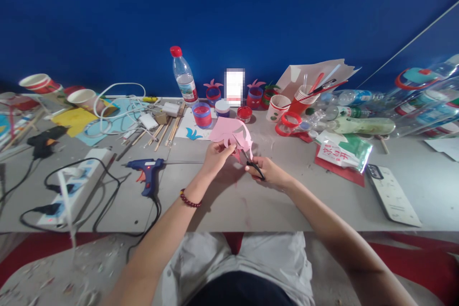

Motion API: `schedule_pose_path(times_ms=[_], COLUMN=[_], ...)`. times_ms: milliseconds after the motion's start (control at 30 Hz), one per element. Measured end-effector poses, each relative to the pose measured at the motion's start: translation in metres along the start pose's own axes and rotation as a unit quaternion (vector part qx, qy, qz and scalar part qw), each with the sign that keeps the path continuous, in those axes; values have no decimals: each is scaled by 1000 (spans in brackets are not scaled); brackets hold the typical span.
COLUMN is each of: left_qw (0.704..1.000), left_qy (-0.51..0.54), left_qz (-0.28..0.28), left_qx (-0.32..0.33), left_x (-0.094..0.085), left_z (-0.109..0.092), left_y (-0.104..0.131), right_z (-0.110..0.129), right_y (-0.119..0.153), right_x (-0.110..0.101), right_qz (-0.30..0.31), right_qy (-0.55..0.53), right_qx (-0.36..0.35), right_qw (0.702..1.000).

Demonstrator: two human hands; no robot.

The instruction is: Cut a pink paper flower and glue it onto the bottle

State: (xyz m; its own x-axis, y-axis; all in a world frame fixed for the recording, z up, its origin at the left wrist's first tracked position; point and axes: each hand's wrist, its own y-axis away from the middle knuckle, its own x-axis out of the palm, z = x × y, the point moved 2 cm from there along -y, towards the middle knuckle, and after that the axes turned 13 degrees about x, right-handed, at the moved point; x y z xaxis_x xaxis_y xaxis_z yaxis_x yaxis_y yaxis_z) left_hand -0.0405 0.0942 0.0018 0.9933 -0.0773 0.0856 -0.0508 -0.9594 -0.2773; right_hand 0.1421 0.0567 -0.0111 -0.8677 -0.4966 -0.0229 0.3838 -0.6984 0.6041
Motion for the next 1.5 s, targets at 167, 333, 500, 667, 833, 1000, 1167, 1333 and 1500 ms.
schedule_pose_path(times_ms=[167, 333, 500, 667, 833, 1000, 1167, 1333, 1500], left_qw=[1000, 1000, 1000, 999, 997, 996, 994, 994, 994], left_qy=[-10, -10, -25, 0, 47, 15, 22, 27, 40], left_qz=[-5, 1, -4, -13, -56, -90, -106, -110, -104], left_qx=[-11, -6, 11, 33, 31, 7, 11, 5, 6], left_x=[1, 1, -2, -4, -3, -1, 0, 0, 1], left_z=[1, 2, 1, -1, -1, -4, -2, 1, 1], left_y=[1, 0, -2, -1, -1, -3, -2, -3, -2], right_z=[2, 1, 3, 1, 0, 4, 3, 1, 1], right_y=[2, 0, 2, 1, 0, 2, 1, 1, 2], right_x=[1, 1, 2, 1, 0, 2, 2, 2, 2], right_qz=[-2, -8, -8, -4, -10, -19, -15, -10, -15], right_qy=[-1, -11, -10, -12, -3, -6, -3, -6, 2], right_qx=[4, 7, 9, 9, 1, 17, 14, 16, 19], right_qw=[1000, 1000, 1000, 1000, 1000, 1000, 1000, 1000, 1000])
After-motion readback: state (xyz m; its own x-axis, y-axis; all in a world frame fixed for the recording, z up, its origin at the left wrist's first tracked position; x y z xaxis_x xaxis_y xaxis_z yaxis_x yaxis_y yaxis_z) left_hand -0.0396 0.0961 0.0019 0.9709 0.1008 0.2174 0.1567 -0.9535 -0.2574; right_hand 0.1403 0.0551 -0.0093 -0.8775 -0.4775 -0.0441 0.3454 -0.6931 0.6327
